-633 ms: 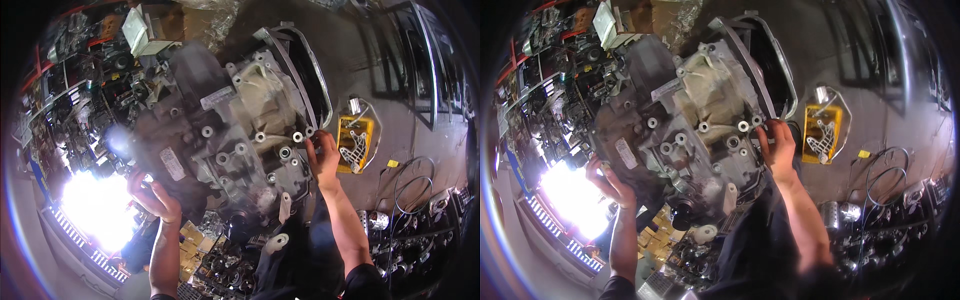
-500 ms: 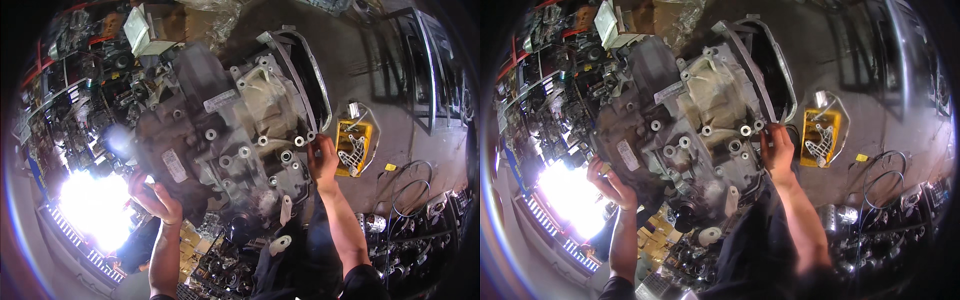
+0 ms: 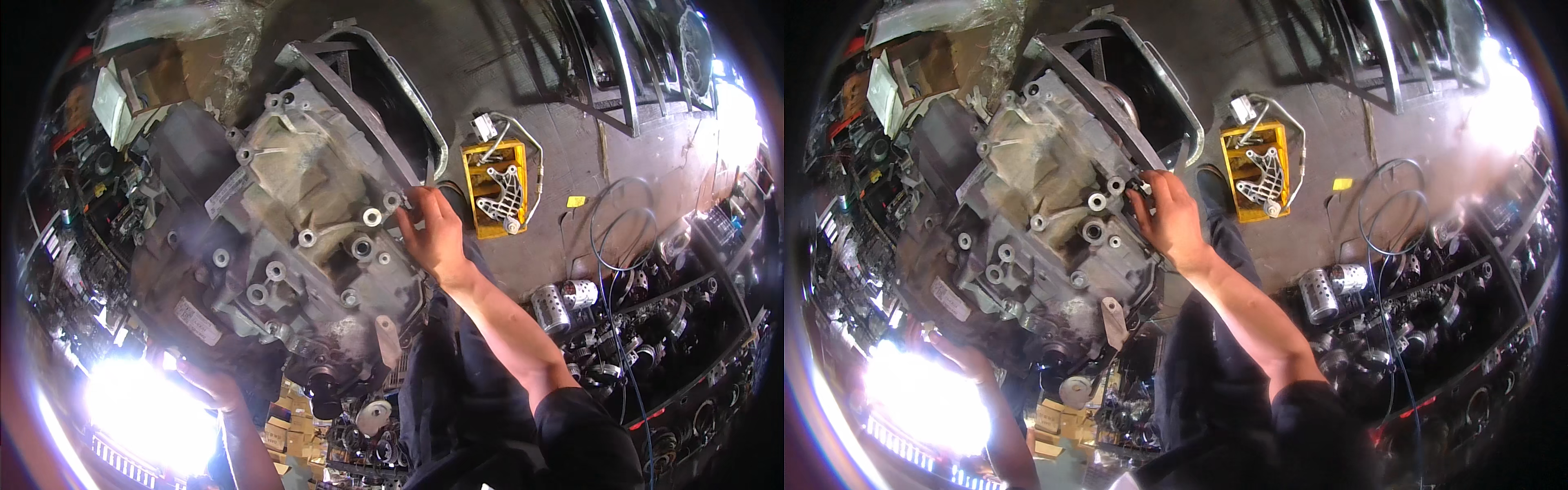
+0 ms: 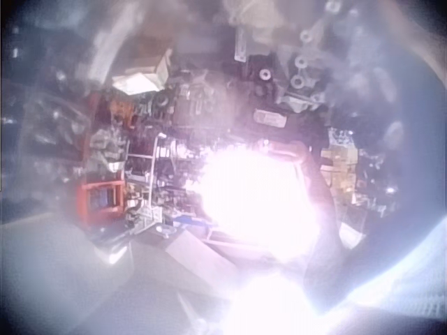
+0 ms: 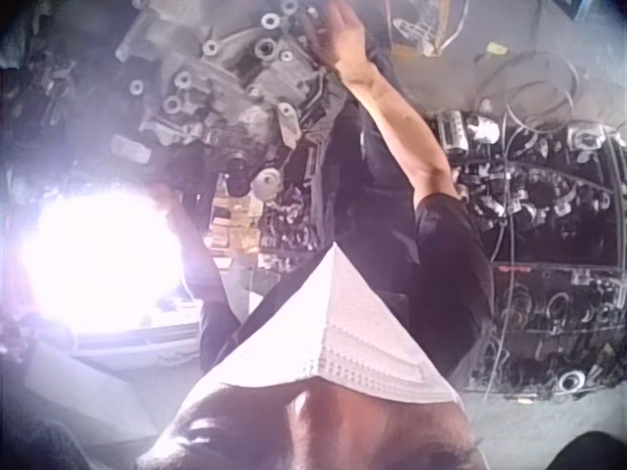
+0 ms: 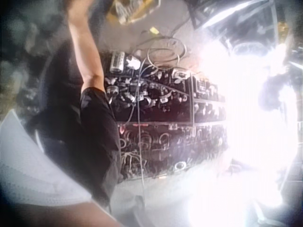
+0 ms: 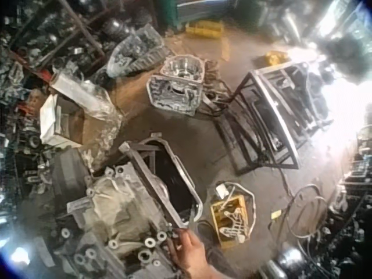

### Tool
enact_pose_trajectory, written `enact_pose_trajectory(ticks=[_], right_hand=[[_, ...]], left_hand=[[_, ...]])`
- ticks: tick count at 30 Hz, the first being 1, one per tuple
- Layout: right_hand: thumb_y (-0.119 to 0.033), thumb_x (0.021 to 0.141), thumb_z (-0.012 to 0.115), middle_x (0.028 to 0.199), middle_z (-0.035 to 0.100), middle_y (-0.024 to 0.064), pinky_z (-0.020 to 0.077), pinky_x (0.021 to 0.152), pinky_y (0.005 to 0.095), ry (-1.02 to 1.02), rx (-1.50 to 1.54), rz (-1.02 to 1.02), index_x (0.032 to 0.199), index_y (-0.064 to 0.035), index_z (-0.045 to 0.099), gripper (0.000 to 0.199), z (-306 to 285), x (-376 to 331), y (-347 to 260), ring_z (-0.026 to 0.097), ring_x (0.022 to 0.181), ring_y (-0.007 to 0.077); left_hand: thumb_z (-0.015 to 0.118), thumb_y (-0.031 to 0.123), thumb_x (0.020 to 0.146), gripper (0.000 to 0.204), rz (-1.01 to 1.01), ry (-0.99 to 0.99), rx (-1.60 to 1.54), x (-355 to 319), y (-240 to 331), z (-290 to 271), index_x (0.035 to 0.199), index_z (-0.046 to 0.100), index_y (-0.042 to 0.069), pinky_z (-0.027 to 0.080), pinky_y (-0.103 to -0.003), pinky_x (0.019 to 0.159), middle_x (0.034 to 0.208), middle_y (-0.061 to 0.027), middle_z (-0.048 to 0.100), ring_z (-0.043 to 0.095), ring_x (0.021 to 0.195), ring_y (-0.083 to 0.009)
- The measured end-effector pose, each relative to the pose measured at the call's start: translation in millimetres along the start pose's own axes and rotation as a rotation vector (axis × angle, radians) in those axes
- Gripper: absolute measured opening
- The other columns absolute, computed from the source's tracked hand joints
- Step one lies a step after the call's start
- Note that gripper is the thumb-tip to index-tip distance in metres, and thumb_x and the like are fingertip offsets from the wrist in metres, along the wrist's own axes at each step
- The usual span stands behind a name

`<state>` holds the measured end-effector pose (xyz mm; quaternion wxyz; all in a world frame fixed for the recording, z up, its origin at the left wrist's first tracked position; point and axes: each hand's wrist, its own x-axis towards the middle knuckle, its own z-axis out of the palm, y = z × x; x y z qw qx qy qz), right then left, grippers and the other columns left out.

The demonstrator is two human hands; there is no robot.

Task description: The person assembles a transmission by inserting bolts into the casing, attaching a metal pipe, and tightening fasteners. They handle bolts, washers, and a metal pipe while working on the transmission casing in a workshop.

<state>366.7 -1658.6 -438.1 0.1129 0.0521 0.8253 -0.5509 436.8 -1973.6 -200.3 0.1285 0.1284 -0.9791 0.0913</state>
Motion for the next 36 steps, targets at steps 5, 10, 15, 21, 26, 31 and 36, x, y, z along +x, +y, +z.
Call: enact_pose_trajectory(ticks=[5, 10, 15, 21, 26, 31, 36], right_hand=[[-0.001, 0.086, 0.075, 0.091, 0.067, 0.0151, 0.0543, 0.065, 0.0382, 0.058, -0.059, -0.147, 0.097, -0.0018, 0.067, 0.014, 2, 0, 5, 0.066, 0.075, 0.0337], [-0.013, 0.089, 0.078, 0.081, 0.065, 0.0144, 0.0526, 0.061, 0.0424, 0.037, -0.125, -0.112, 0.089, -0.0025, 0.066, 0.015, 2, 0, 4, 0.064, 0.072, 0.0352], [-0.012, 0.09, 0.076, 0.079, 0.062, 0.0121, 0.0527, 0.059, 0.0436, 0.085, -0.008, -0.082, 0.084, -0.0031, 0.063, 0.018, 1, 0, 3, 0.063, 0.072, 0.0343], [-0.012, 0.089, 0.077, 0.082, 0.065, 0.014, 0.0508, 0.058, 0.0436, 0.071, -0.078, -0.161, 0.091, -0.0026, 0.065, 0.016, 2, -1, 7, 0.064, 0.069, 0.0353], [-0.011, 0.09, 0.077, 0.085, 0.066, 0.0145, 0.0523, 0.06, 0.0428, 0.048, -0.041, -0.113, 0.093, -0.0027, 0.065, 0.015, 3, -3, 7, 0.066, 0.074, 0.0369], [-0.013, 0.091, 0.074, 0.088, 0.066, 0.0133, 0.0559, 0.064, 0.0449, 0.097, -0.006, -0.218, 0.091, -0.0019, 0.063, 0.016, 0, -2, 10, 0.066, 0.076, 0.0376], [-0.013, 0.091, 0.074, 0.091, 0.068, 0.0139, 0.057, 0.066, 0.0429, 0.017, -0.035, -0.116, 0.097, -0.0025, 0.065, 0.015, -1, -1, 6, 0.068, 0.08, 0.0364]], left_hand=[[0.04, 0.024, 0.11, 0.038, 0.022, 0.012, 0.056, -6, -4, 1, 0.122, 0.059, -0.006, 0.046, -0.047, 0.102, 0.123, -0.0219, 0.063, 0.06, 0.114, -0.0351], [0.043, 0.016, 0.109, 0.033, 0.133, 0.008, 0.169, -11, -3, 0, 0.127, 0.058, -0.008, 0.05, -0.043, 0.095, 0.124, -0.0275, 0.061, 0.063, 0.107, -0.0367], [0.046, 0.016, 0.109, 0.033, 0.089, -0.007, 0.123, -11, -3, 2, 0.128, 0.057, -0.008, 0.051, -0.043, 0.095, 0.125, -0.0272, 0.06, 0.062, 0.107, -0.0361], [0.047, 0.017, 0.108, 0.032, 0.088, 0.001, 0.085, -11, -1, 6, 0.127, 0.057, -0.007, 0.05, -0.044, 0.096, 0.125, -0.0264, 0.06, 0.062, 0.108, -0.0358], [0.048, 0.018, 0.108, 0.032, 0.087, 0.007, 0.054, -13, -1, 7, 0.127, 0.057, -0.007, 0.05, -0.044, 0.096, 0.125, -0.0257, 0.06, 0.062, 0.108, -0.0356], [0.05, 0.019, 0.108, 0.032, 0.068, 0.015, 0.036, -18, -2, 6, 0.126, 0.057, -0.006, 0.05, -0.045, 0.097, 0.124, -0.025, 0.059, 0.061, 0.109, -0.0353], [0.051, 0.02, 0.107, 0.032, 0.057, 0.024, 0.009, -21, -3, 3, 0.126, 0.056, -0.006, 0.05, -0.045, 0.097, 0.124, -0.0244, 0.059, 0.061, 0.109, -0.0351]])
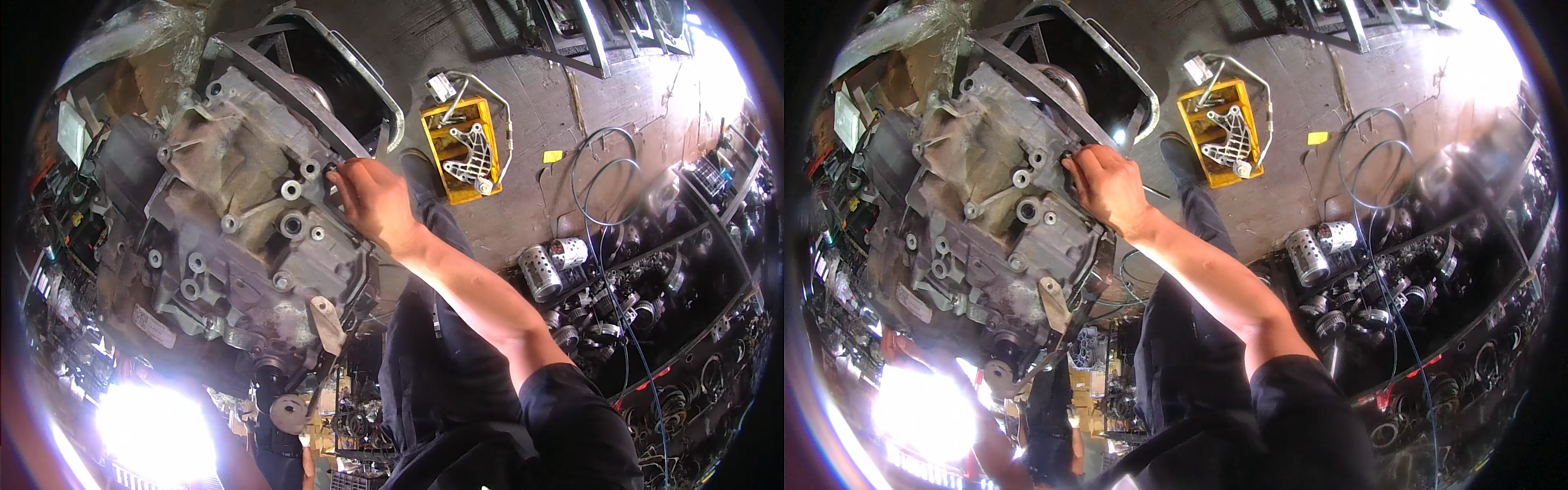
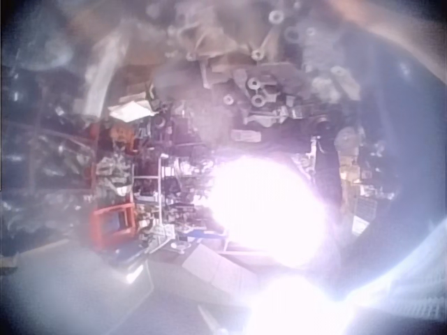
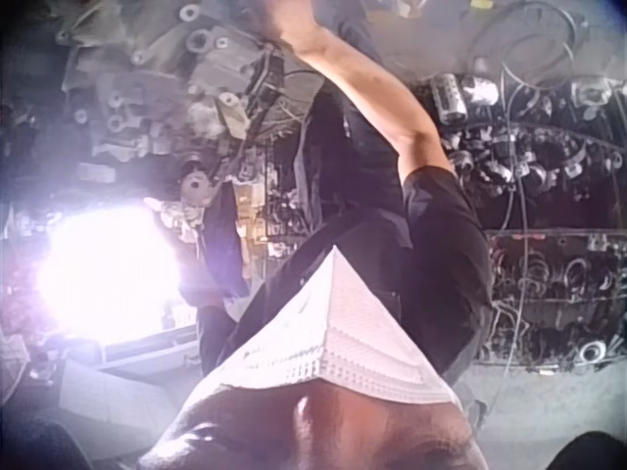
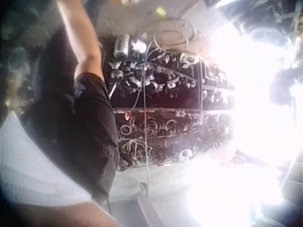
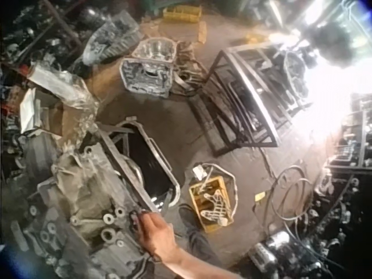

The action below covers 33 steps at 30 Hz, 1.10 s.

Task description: The person assembles a transmission by inserting bolts into the casing, attaching a metal pipe, and tightening fasteners. They handle bolts, washers, and a metal pipe while working on the transmission casing in a workshop.

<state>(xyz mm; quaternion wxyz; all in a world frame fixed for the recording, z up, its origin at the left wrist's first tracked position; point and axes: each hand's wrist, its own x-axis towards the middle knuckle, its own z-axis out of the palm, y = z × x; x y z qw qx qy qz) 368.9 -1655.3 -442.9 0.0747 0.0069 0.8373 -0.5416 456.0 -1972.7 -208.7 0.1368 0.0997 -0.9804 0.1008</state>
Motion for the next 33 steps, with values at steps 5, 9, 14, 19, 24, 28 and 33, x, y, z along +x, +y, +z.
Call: enact_pose_trajectory(ticks=[5, 9, 14, 19, 24, 28, 33], right_hand=[[-0.015, 0.091, 0.078, 0.09, 0.071, 0.0152, 0.0565, 0.065, 0.0355, -0.003, 0.1, 0.068, 0.102, -0.0023, 0.069, 0.019, -17, -14, 35, 0.072, 0.076, 0.0312], [-0.017, 0.099, 0.069, 0.093, 0.074, 0.0056, 0.0544, 0.069, 0.0267, 0.282, 0.073, 0.569, 0.112, -0.0044, 0.069, 0.019, -73, -53, 169, 0.066, 0.078, 0.0105], [-0.03, 0.09, 0.079, 0.12, 0.071, 0.0153, 0.05, 0.1, 0.0366, 0.341, -0.204, 1.236, 0.131, 0.0017, 0.059, 0.055, -153, -133, 379, 0.066, 0.112, 0.0235], [-0.027, 0.087, 0.08, 0.101, 0.069, 0.0119, 0.0486, 0.09, 0.0377, 0.286, 0.523, 1.368, 0.117, 0.0035, 0.061, 0.047, -145, -164, 458, 0.063, 0.085, 0.0205], [-0.035, 0.095, 0.07, 0.07, 0.059, 0.003, 0.0461, 0.057, 0.0336, 0.75, 0.438, 1.294, 0.093, -0.0023, 0.066, 0.033, -137, -133, 415, 0.054, 0.059, 0.0153], [-0.038, 0.101, 0.064, 0.067, 0.063, 0.009, 0.0505, 0.064, 0.037, 0.644, 0.066, 0.967, 0.085, 0.0011, 0.065, 0.042, -148, -99, 327, 0.056, 0.063, 0.0161], [-0.036, 0.102, 0.063, 0.064, 0.062, 0.0176, 0.0471, 0.056, 0.0401, 0.44, -0.332, 0.61, 0.092, -0.0012, 0.065, 0.036, -172, -82, 194, 0.061, 0.056, 0.0248]], left_hand=[[0.052, 0.021, 0.107, 0.032, -0.016, 0.006, -0.02, -2, -1, 4, 0.125, 0.056, -0.005, 0.049, -0.046, 0.098, 0.124, -0.0237, 0.059, 0.06, 0.11, -0.0349], [0.053, 0.022, 0.107, 0.033, -0.036, 0.012, -0.033, -5, 1, 16, 0.125, 0.056, -0.005, 0.049, -0.047, 0.098, 0.124, -0.0231, 0.059, 0.06, 0.11, -0.0347], [0.054, 0.023, 0.107, 0.033, -0.03, 0.008, -0.034, -7, 5, 34, 0.124, 0.056, -0.005, 0.049, -0.047, 0.098, 0.124, -0.0225, 0.059, 0.06, 0.11, -0.0345], [0.056, 0.024, 0.106, 0.033, 0.017, 0.086, -0.028, 1, 7, 39, 0.123, 0.055, -0.004, 0.049, -0.048, 0.099, 0.123, -0.0218, 0.059, 0.059, 0.111, -0.0342], [0.057, 0.026, 0.106, 0.034, -0.001, 0.026, -0.062, 7, 6, 33, 0.123, 0.055, -0.004, 0.048, -0.048, 0.099, 0.123, -0.0211, 0.058, 0.059, 0.111, -0.034], [0.058, 0.026, 0.106, 0.034, -0.02, 0.058, -0.106, 8, 1, 24, 0.122, 0.055, -0.003, 0.048, -0.049, 0.1, 0.123, -0.0206, 0.058, 0.059, 0.112, -0.0338], [0.059, 0.028, 0.106, 0.035, -0.049, 0.108, -0.216, 16, -14, 14, 0.122, 0.055, -0.003, 0.048, -0.049, 0.1, 0.123, -0.0199, 0.058, 0.058, 0.112, -0.0336]])
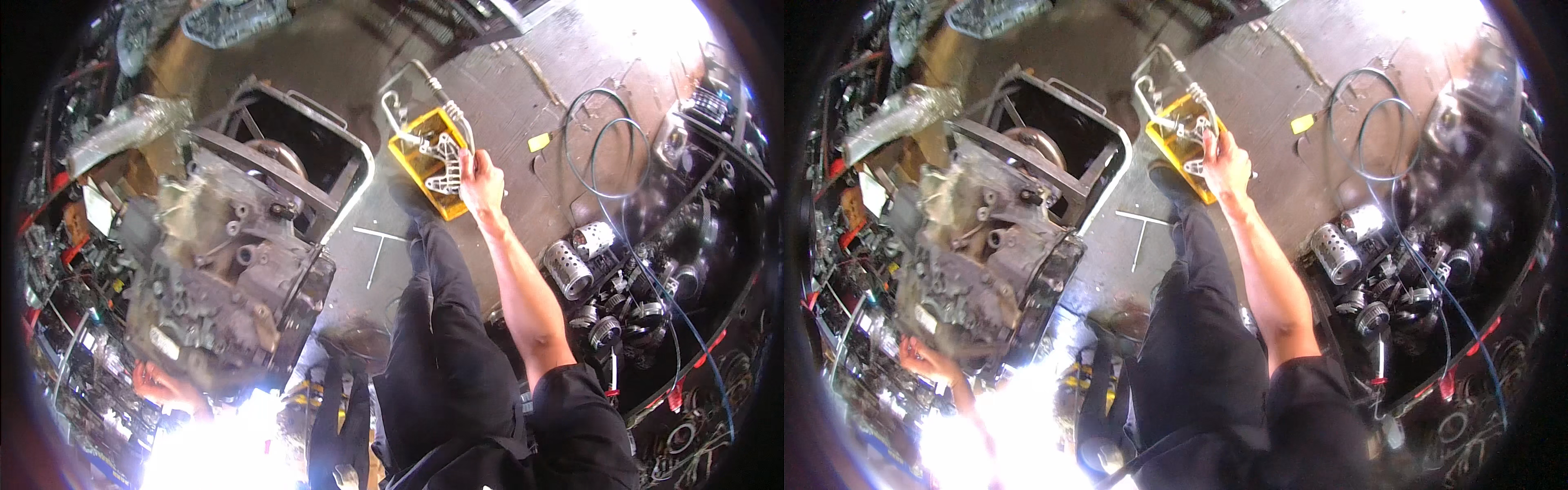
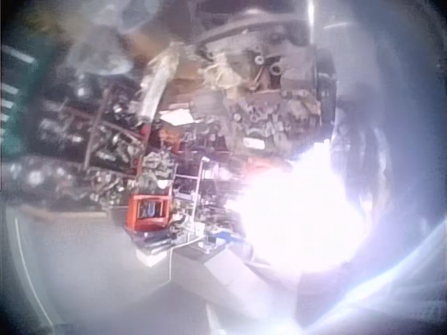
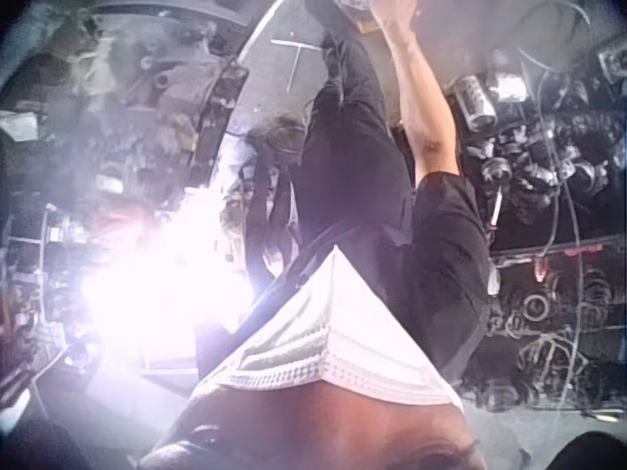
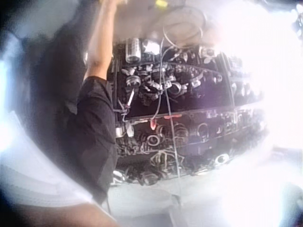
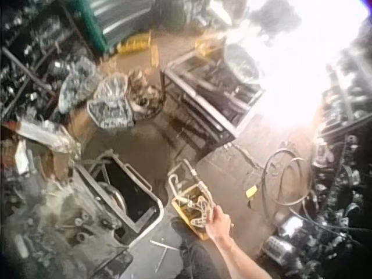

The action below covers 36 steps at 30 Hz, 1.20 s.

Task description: The person assembles a transmission by inserting bolts into the casing, attaching a metal pipe, and tightening fasteners. They handle bolts, washers, and a metal pipe while working on the transmission casing in a workshop.

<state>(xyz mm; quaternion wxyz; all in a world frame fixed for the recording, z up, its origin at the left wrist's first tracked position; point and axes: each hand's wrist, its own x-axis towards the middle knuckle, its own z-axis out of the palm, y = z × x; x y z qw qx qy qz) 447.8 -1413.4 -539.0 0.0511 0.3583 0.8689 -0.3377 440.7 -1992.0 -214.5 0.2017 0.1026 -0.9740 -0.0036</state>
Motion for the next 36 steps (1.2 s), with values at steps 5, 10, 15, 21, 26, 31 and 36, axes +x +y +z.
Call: enact_pose_trajectory(ticks=[5, 10, 15, 21, 26, 31, 36], right_hand=[[-0.043, 0.101, 0.063, 0.074, 0.07, 0.021, 0.0549, 0.065, 0.0457, -0.012, 0.034, -0.018, 0.097, -0.0034, 0.07, 0.04, -147, -60, -70, 0.073, 0.074, 0.0391], [-0.044, 0.098, 0.059, 0.088, 0.074, 0.0219, 0.0556, 0.082, 0.0541, -0.035, -0.029, 0.01, 0.104, -0.0027, 0.068, 0.042, -326, -156, -111, 0.073, 0.087, 0.0422], [-0.033, 0.092, 0.066, 0.078, 0.071, 0.0244, 0.0572, 0.071, 0.0551, 0.198, -0.023, -0.035, 0.091, -0.0013, 0.066, 0.031, -460, -266, -117, 0.071, 0.074, 0.0444], [-0.027, 0.089, 0.066, 0.081, 0.072, 0.0247, 0.0592, 0.069, 0.0521, 0.295, 0.069, 0.001, 0.1, 0.0032, 0.061, 0.032, -525, -355, -110, 0.073, 0.075, 0.0428], [-0.018, 0.086, 0.067, 0.101, 0.07, 0.0291, 0.0589, 0.085, 0.0484, 0.344, 0.253, 0.055, 0.12, 0.0133, 0.056, 0.047, -551, -403, -75, 0.073, 0.095, 0.0415], [-0.007, 0.082, 0.063, 0.127, 0.058, 0.0334, 0.0419, 0.112, 0.0497, 0.623, 0.199, -0.38, 0.133, 0.0132, 0.05, 0.057, -578, -423, -18, 0.054, 0.129, 0.0427], [-0.004, 0.081, 0.065, 0.127, 0.059, 0.0237, 0.0451, 0.109, 0.0464, 0.773, 0.559, -0.363, 0.13, 0.002, 0.057, 0.05, -592, -437, 89, 0.056, 0.123, 0.0398]], left_hand=[[0.062, 0.029, 0.104, 0.037, 0.152, 0.054, 0.073, 2, -26, 11, 0.121, 0.056, -0.004, 0.043, -0.049, 0.103, 0.121, -0.0204, 0.057, 0.056, 0.115, -0.0371], [0.059, 0.058, 0.098, 0.068, 0.104, -0.207, 0.154, 23, -27, -5, 0.136, 0.055, 0.003, 0.044, -0.05, 0.102, 0.13, -0.0203, 0.058, 0.054, 0.122, -0.0396], [0.067, 0.038, 0.099, 0.043, 0.187, -0.066, -0.266, 8, 117, -118, 0.114, 0.063, -0.002, 0.05, -0.05, 0.094, 0.119, -0.0222, 0.063, 0.058, 0.112, -0.0336], [0.057, 0.015, 0.105, 0.035, 0.321, -1.288, -1.581, -193, 421, -254, 0.135, 0.056, -0.002, 0.046, -0.035, 0.107, 0.133, -0.0114, 0.06, 0.059, 0.122, -0.0204], [0.045, 0.034, 0.111, 0.042, -0.02, -2.202, -1.882, -258, 542, -321, 0.132, 0.056, -0.001, 0.049, -0.043, 0.107, 0.132, -0.015, 0.064, 0.06, 0.126, -0.0287], [0.045, 0.026, 0.111, 0.031, 0.251, -1.977, -1.664, -280, 608, -284, 0.114, 0.061, 0.0, 0.054, -0.047, 0.099, 0.108, -0.0157, 0.07, 0.067, 0.113, -0.0316], [0.049, 0.01, 0.108, 0.025, -0.173, -2.053, -1.799, -273, 672, -230, 0.127, 0.054, -0.005, 0.057, -0.042, 0.092, 0.1, -0.0145, 0.071, 0.069, 0.09, -0.0254]])
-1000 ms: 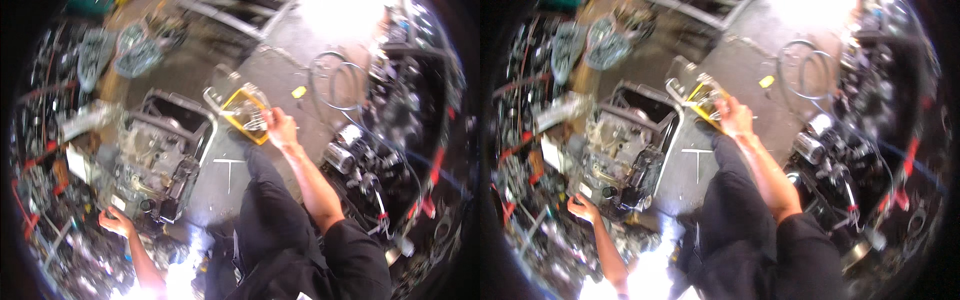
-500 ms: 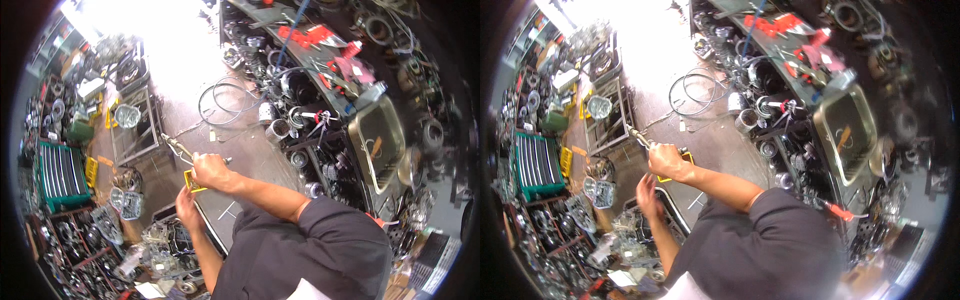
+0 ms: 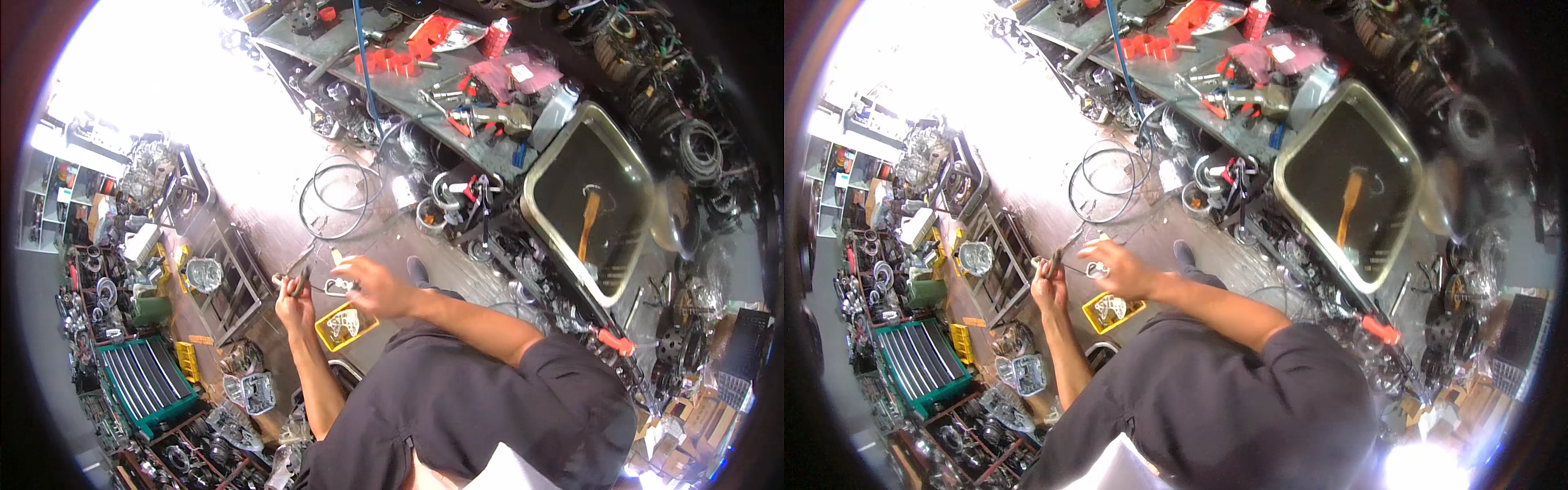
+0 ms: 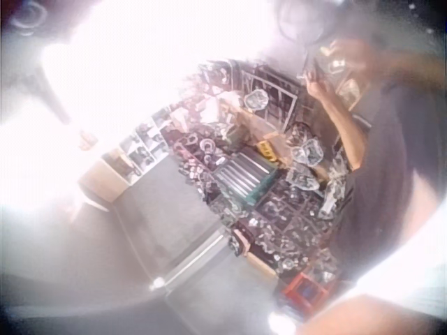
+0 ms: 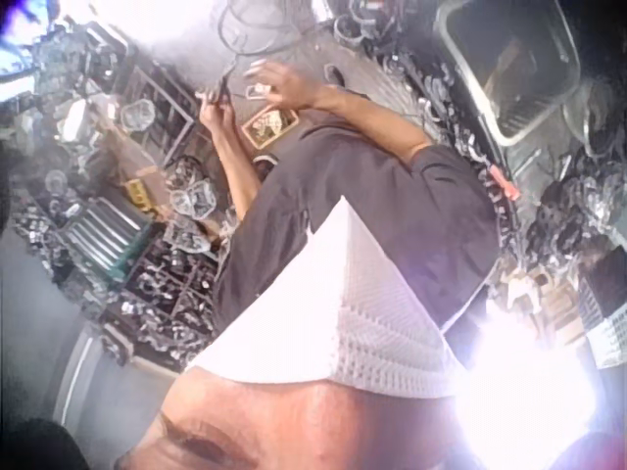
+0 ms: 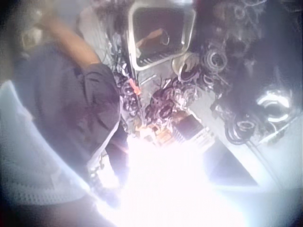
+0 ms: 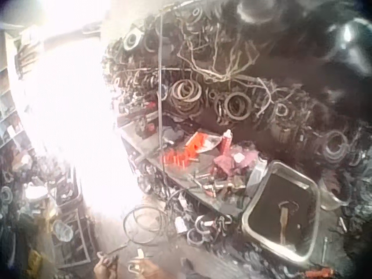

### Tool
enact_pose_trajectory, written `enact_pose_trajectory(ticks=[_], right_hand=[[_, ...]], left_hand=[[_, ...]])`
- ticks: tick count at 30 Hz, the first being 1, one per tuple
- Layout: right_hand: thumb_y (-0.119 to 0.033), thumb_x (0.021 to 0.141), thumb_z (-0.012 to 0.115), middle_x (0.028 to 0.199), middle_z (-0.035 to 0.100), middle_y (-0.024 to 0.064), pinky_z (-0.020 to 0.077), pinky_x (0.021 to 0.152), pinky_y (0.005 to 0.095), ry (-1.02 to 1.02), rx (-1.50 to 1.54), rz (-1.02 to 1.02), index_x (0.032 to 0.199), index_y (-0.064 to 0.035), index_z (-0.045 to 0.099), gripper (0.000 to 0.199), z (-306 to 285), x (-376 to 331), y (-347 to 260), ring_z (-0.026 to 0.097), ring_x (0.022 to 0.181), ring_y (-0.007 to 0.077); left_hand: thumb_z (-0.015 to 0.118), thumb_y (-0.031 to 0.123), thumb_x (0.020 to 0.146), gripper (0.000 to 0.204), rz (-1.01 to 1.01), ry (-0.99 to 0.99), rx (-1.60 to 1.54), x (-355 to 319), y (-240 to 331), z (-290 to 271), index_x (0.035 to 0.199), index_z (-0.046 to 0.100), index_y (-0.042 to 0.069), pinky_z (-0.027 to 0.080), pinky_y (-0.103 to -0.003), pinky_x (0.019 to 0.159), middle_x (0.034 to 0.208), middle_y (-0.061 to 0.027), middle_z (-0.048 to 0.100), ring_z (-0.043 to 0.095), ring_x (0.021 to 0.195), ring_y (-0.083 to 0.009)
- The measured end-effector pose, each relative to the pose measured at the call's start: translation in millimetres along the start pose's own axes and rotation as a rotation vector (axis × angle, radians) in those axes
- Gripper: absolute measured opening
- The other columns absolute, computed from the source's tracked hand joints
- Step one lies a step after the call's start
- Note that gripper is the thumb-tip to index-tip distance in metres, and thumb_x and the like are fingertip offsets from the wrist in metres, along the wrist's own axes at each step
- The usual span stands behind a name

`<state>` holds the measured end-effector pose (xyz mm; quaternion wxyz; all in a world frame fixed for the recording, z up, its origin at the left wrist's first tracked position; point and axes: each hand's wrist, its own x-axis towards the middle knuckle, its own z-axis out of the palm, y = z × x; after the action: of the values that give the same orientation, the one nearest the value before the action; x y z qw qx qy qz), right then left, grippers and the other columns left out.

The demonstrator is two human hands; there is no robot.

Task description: The person assembles a transmission by inserting bolts into the casing, attaching a metal pipe, and tightening fasteners. They handle bolts, washers, and a metal pipe while working on the transmission casing in a workshop.

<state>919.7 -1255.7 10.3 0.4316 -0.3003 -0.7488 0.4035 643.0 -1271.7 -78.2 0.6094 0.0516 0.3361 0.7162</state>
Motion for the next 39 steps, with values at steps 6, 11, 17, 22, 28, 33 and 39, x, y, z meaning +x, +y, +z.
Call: enact_pose_trajectory(ticks=[6, 11, 17, 22, 28, 33, 39], right_hand=[[-0.013, 0.087, 0.075, 0.097, 0.076, 0.0111, 0.0589, 0.083, 0.0342, 0.282, -0.228, 0.824, 0.116, -0.0023, 0.068, 0.032, -144, -11, 134, 0.074, 0.088, 0.0215], [-0.021, 0.091, 0.074, 0.104, 0.076, 0.0125, 0.0574, 0.087, 0.0368, 0.322, -0.142, 0.91, 0.122, -0.004, 0.066, 0.036, -194, -74, 142, 0.074, 0.096, 0.0222], [-0.035, 0.092, 0.074, 0.109, 0.077, 0.0099, 0.0558, 0.094, 0.035, 0.706, -0.105, 1.32, 0.114, -0.01, 0.072, 0.034, -173, -263, 89, 0.073, 0.104, 0.0233], [-0.028, 0.093, 0.074, 0.09, 0.068, 0.005, 0.0511, 0.076, 0.0331, 1.843, -0.597, 1.453, 0.094, -0.0086, 0.067, 0.02, -173, -453, 14, 0.063, 0.084, 0.0179], [-0.017, 0.09, 0.08, 0.11, 0.065, 0.0046, 0.0548, 0.077, 0.0347, 2.078, -0.539, 0.692, 0.129, -0.007, 0.057, 0.046, -254, -517, -18, 0.064, 0.085, 0.0186], [-0.041, 0.088, 0.082, 0.103, 0.076, 0.008, 0.0575, 0.071, 0.035, 1.991, -0.974, 1.362, 0.11, -0.0053, 0.074, 0.043, -262, -464, -49, 0.068, 0.075, 0.017], [-0.003, 0.092, 0.075, 0.116, 0.07, 0.014, 0.0568, 0.067, 0.0246, 1.455, -0.661, 0.303, 0.107, 0.0003, 0.071, 0.016, -165, -339, -109, 0.07, 0.087, 0.0196]], left_hand=[[0.054, 0.017, 0.108, 0.023, -0.013, 0.27, 0.165, 48, 12, 29, 0.12, 0.059, -0.001, 0.051, -0.028, 0.066, 0.081, -0.0021, 0.055, 0.052, 0.069, -0.0136], [0.051, 0.032, 0.109, 0.026, -0.098, 0.333, 0.323, 110, 21, 42, 0.101, 0.054, 0.008, 0.034, -0.028, 0.045, 0.064, 0.0011, 0.041, 0.04, 0.053, -0.0136], [0.048, 0.034, 0.11, 0.034, -0.046, 0.365, 0.604, 204, 11, 41, 0.091, 0.055, 0.007, 0.042, -0.029, 0.047, 0.072, -0.0002, 0.045, 0.042, 0.053, -0.0131], [0.065, 0.03, 0.1, 0.028, 0.159, -0.03, 1.465, 240, 6, 35, 0.102, 0.06, 0.003, 0.052, -0.034, 0.063, 0.091, -0.0093, 0.061, 0.058, 0.077, -0.0214], [0.049, 0.031, 0.106, 0.041, -0.028, 0.122, 1.054, 219, -27, 73, 0.134, 0.06, 0.004, 0.051, -0.036, 0.087, 0.121, -0.0094, 0.065, 0.061, 0.106, -0.0212], [0.051, 0.029, 0.107, 0.022, -0.047, 0.19, 0.496, 170, -55, 145, 0.098, 0.055, 0.01, 0.035, -0.029, 0.047, 0.076, 0.0, 0.043, 0.035, 0.055, -0.0122], [0.05, 0.036, 0.109, 0.033, -0.018, 0.179, 0.439, 131, -51, 169, 0.088, 0.05, 0.01, 0.028, -0.031, 0.042, 0.061, 0.0023, 0.033, 0.03, 0.047, -0.014]])
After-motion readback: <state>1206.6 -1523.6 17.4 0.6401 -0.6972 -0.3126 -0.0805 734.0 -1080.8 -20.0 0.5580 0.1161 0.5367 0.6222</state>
